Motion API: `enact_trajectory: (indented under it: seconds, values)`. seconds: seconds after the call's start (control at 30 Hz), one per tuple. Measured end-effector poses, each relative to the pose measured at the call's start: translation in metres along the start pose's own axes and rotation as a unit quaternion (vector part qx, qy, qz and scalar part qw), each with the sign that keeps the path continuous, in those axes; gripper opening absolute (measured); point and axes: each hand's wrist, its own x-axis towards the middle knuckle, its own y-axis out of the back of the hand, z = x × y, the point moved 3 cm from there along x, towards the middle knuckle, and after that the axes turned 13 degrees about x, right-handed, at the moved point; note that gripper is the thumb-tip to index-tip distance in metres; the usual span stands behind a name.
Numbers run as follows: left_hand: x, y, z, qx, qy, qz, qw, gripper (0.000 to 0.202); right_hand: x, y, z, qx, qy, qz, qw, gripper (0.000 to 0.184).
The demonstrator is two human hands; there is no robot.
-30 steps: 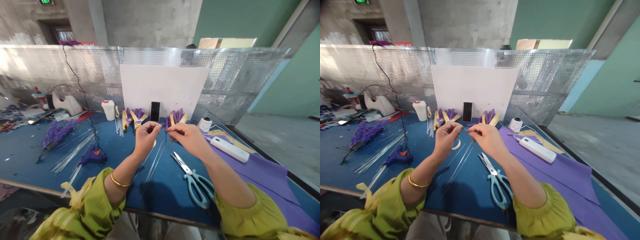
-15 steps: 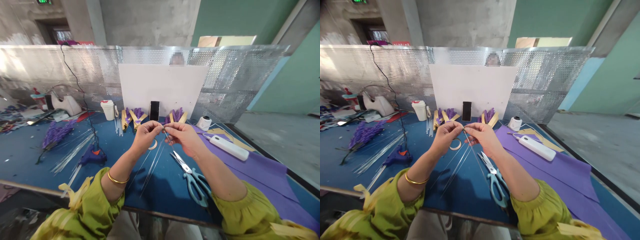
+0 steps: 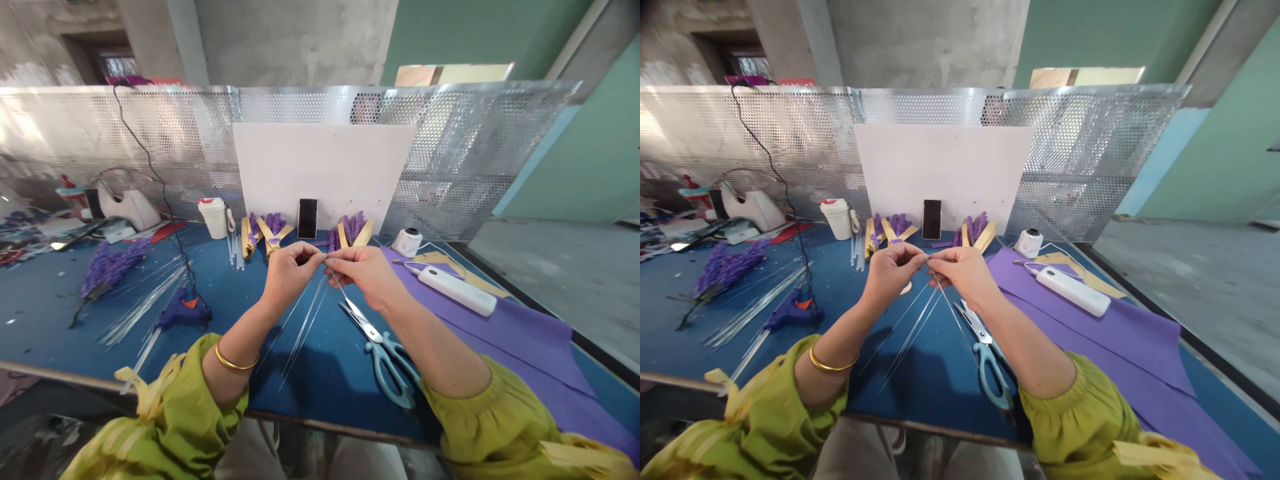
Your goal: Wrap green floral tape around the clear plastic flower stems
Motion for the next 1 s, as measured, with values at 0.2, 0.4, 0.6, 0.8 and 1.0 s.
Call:
enact_trajectory:
  seconds: [0.2, 0.4, 0.6, 0.8, 1.0]
  values:
    - [0.0000, -0.0007, 0.0000, -0.028, 0.035, 0.010, 0.999, 0.019, -0.0013, -0.0034, 0.0011, -0.005, 0.009, 0.006, 1.000, 0.017]
    - [0.0031, -0.0027, 0.0005, -0.103, 0.105, -0.071, 0.987, 0.023, 0.0022, 0.0013, 0.0027, 0.031, -0.027, 0.009, 0.999, 0.020]
    - [0.0033, 0.0001, 0.0031, -0.116, 0.140, -0.129, 0.975, 0.019, 0.0044, 0.0037, 0.0057, 0.021, -0.031, 0.010, 0.999, 0.019]
    - [0.0030, 0.0015, 0.0003, -0.105, 0.143, -0.147, 0.973, 0.014, 0.0065, 0.0046, 0.0076, 0.014, -0.033, 0.011, 0.999, 0.023]
    - [0.0046, 0.0040, 0.0013, -0.091, 0.143, -0.179, 0.969, 0.021, 0.0060, 0.0048, 0.0066, 0.027, -0.045, 0.016, 0.998, 0.025]
